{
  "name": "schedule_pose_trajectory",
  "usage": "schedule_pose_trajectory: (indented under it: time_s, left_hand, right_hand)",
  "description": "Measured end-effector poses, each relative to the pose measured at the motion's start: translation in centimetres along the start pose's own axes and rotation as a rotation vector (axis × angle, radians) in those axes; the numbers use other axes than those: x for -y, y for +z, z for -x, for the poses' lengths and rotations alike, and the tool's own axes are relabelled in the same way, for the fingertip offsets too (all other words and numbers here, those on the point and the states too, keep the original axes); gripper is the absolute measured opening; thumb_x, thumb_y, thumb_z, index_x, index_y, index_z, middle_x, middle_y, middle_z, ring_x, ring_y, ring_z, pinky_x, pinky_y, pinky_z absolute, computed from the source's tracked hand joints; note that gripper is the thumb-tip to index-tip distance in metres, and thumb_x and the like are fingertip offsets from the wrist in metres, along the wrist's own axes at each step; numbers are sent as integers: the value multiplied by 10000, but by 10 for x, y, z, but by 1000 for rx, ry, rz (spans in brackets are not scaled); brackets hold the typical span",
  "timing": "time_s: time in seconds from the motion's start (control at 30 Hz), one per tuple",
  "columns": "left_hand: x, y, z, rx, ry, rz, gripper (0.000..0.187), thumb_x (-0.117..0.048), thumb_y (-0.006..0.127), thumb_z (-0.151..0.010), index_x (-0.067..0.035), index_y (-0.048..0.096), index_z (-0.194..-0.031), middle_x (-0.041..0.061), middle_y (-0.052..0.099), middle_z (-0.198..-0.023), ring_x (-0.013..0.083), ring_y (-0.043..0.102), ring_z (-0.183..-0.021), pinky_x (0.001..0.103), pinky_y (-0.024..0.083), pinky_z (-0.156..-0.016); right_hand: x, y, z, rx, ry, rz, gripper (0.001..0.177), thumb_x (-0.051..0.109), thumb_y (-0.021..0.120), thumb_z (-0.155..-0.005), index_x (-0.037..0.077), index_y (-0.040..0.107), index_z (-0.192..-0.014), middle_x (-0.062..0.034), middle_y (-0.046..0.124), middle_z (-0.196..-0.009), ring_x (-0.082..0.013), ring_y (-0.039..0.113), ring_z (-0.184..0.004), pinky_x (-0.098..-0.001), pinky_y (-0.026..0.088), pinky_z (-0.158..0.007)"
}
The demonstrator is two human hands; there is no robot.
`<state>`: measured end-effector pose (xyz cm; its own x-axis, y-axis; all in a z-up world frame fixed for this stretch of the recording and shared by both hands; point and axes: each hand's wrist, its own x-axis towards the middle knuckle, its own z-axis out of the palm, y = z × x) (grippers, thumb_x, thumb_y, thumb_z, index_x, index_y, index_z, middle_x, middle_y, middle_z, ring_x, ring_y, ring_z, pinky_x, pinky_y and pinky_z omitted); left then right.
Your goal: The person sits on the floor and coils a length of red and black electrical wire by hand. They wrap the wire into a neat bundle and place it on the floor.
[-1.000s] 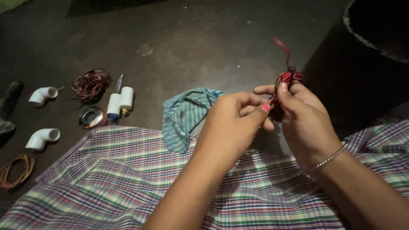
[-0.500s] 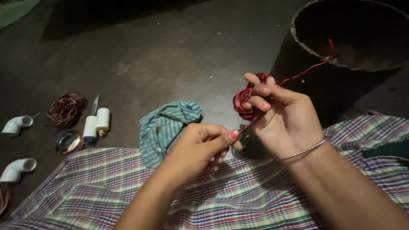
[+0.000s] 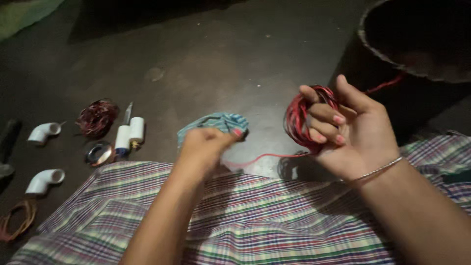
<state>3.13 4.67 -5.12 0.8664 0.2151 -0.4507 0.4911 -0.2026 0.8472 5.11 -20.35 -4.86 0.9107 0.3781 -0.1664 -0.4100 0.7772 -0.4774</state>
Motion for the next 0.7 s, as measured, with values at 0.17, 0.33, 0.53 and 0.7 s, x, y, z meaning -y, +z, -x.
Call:
schedule_pose_trajectory:
  time_s: [0.17,0.33,0.53,0.7]
  left_hand:
    - [4,-15,-9,-232,237,297,254,-261,748,-897,-25,661,-863,5,565,-665,105,502,-555,280,392,-494]
    - [1,-11,-13,-243,253,498,159,-165,640,-897,-59,655,-1015,13,646,-808,92,577,-579,251,457,-512]
    - [13,-6,-16,-419,298,-82,299,-294,746,-860,-54,731,-1039,80,682,-875,174,620,-694,321,483,-592]
    - [7,25,-10,-196,363,-18,439,-496,683,-831,-88,714,-991,-48,692,-751,154,709,-761,321,547,-729]
  right_hand:
    - [-13,-5,-3,-21,120,108,438,367,497,-1098,-45,634,-1032,69,331,-516,-81,267,-394,-260,353,-469]
    - [-17,-9,-5,12,201,174,398,326,485,-1095,-21,634,-972,74,325,-490,-83,254,-360,-268,369,-441]
    - [-22,0,-4,-89,216,296,423,346,483,-1069,-17,642,-920,90,325,-452,-56,242,-324,-235,369,-400]
    - [-25,15,0,-137,325,382,501,418,493,-1019,-27,661,-859,94,318,-408,-39,224,-299,-221,327,-337]
